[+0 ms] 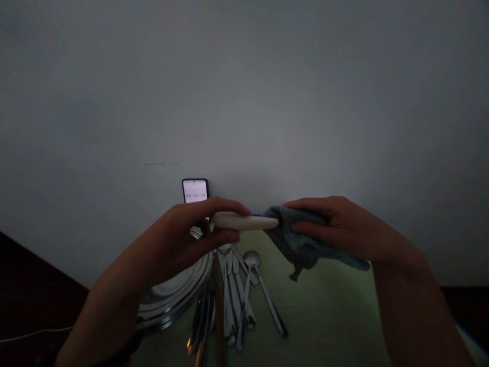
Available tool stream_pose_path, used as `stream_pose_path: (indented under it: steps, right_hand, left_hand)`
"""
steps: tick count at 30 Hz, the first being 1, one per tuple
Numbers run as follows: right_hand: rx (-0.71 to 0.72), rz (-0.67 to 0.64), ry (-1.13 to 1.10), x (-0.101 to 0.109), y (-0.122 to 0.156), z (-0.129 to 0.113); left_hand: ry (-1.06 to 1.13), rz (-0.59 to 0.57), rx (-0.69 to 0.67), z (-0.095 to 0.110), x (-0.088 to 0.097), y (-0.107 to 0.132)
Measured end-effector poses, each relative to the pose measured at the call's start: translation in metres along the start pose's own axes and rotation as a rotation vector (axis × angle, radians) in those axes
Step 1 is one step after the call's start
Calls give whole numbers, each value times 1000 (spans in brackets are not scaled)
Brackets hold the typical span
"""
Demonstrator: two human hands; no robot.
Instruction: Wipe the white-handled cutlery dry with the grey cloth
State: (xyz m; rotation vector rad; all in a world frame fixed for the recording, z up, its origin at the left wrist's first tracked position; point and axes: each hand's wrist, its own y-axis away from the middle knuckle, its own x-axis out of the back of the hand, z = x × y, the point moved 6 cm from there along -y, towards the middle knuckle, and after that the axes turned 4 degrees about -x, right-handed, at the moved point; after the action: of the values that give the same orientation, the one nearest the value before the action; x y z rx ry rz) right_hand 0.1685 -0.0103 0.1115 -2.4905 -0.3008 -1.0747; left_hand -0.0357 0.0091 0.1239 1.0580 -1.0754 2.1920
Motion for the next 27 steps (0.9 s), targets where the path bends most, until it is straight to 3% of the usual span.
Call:
stream_pose_path:
  steps: [4,9,13,16,20,27]
  right_hand:
    - [-16,104,-13,7,-2,3]
    - [-33,199,-98,9,-7,5]
    - [-16,101,-169,3,-8,8]
    - [-9,5,-207,0,-5,8]
    - [-13,75,-148,6,-4,7]
    - [-65,154,-98,14,-1,15]
  left_hand:
    - [57,17,-27,0,3,2]
    - [199,-19,54,-8,-1,2]
    - [269,-28,2,-1,-2,0]
    - [181,79,7,4,6,-1]
    - [-43,302,54,7,17,-1]
    - [-207,228,-26,5,6,-4]
